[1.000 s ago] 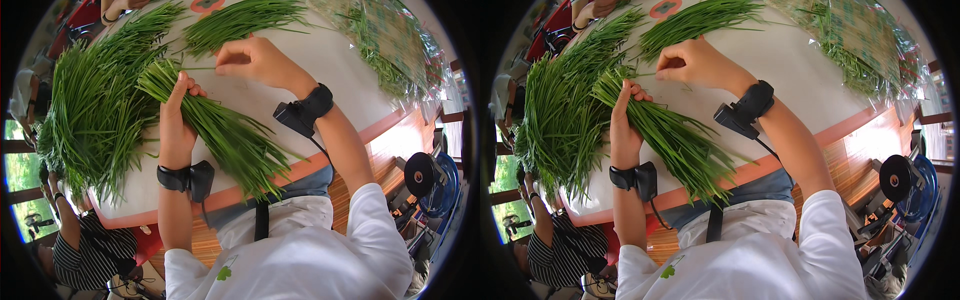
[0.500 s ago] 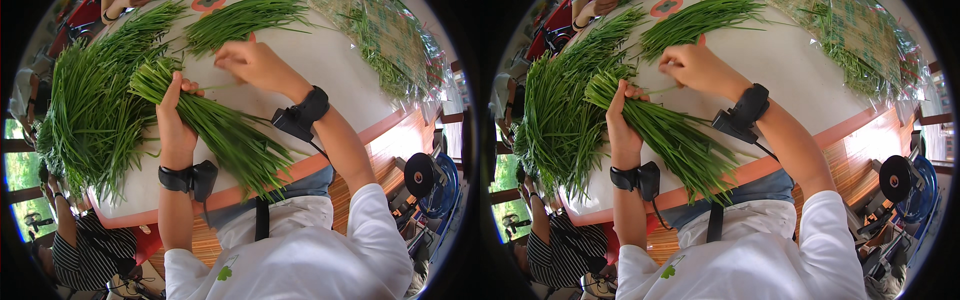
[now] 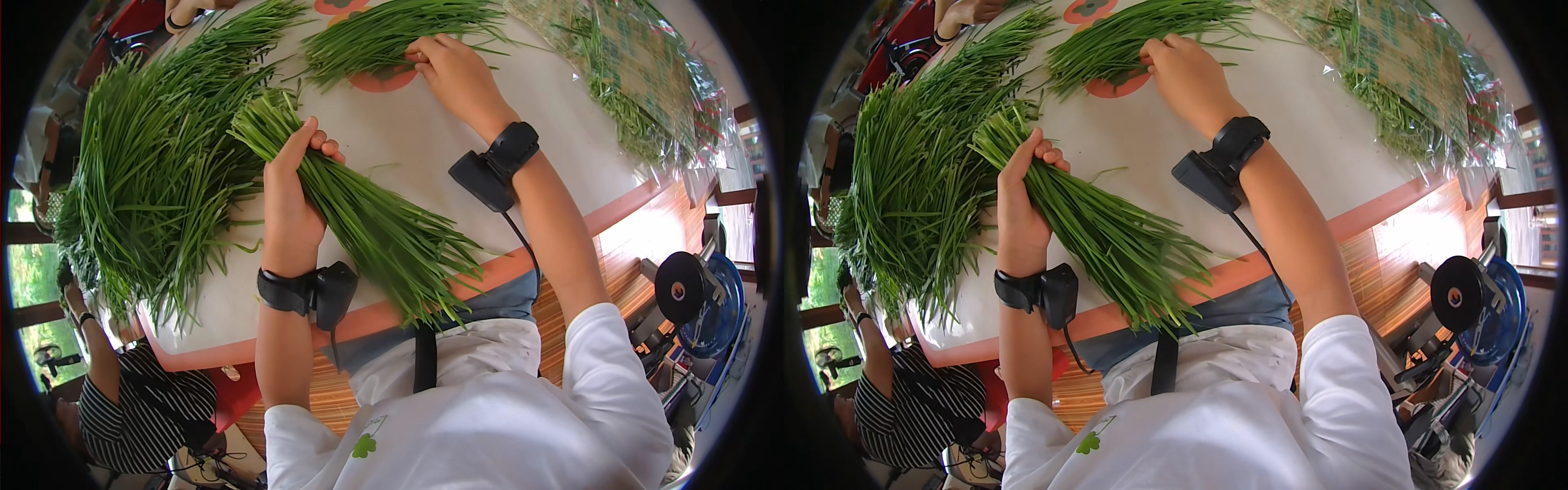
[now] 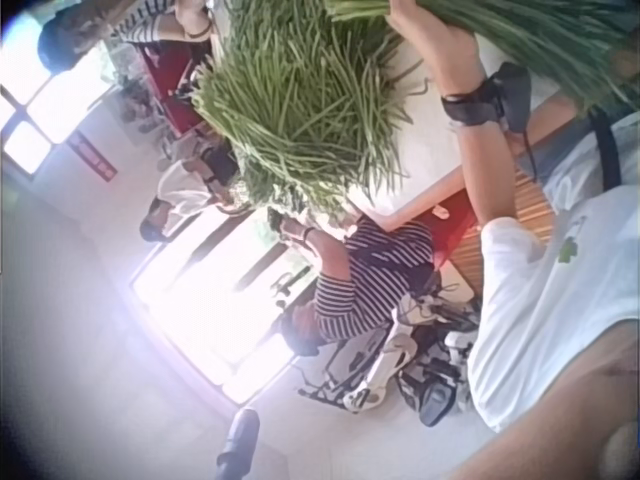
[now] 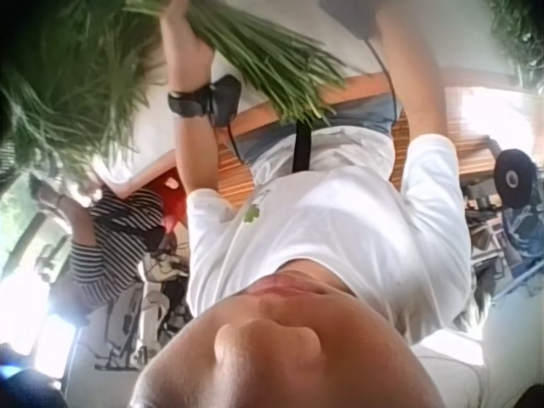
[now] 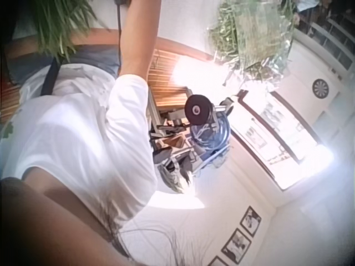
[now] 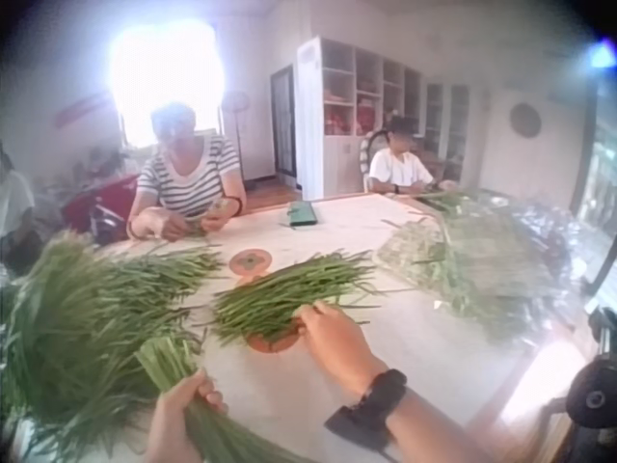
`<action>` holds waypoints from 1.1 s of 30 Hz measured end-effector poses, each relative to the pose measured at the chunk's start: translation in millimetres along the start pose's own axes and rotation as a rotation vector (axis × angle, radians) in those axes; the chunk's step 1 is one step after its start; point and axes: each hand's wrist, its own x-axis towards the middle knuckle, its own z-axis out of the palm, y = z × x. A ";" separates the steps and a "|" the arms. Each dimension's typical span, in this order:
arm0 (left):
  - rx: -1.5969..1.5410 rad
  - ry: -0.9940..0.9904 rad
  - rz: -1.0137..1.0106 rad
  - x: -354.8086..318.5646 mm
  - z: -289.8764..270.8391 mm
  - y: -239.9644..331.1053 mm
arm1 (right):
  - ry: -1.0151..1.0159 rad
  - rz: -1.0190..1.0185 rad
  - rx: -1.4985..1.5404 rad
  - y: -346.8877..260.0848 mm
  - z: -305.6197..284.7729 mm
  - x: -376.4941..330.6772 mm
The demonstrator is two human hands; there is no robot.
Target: The person sorts green stalks by hand, pulling individual pieces from a large bundle and placing them into smaller piles on the table.
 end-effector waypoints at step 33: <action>-0.020 0.023 0.158 4.9 -5.1 -3.4 | -0.552 0.207 1.032 -72.9 -28.2 -1.8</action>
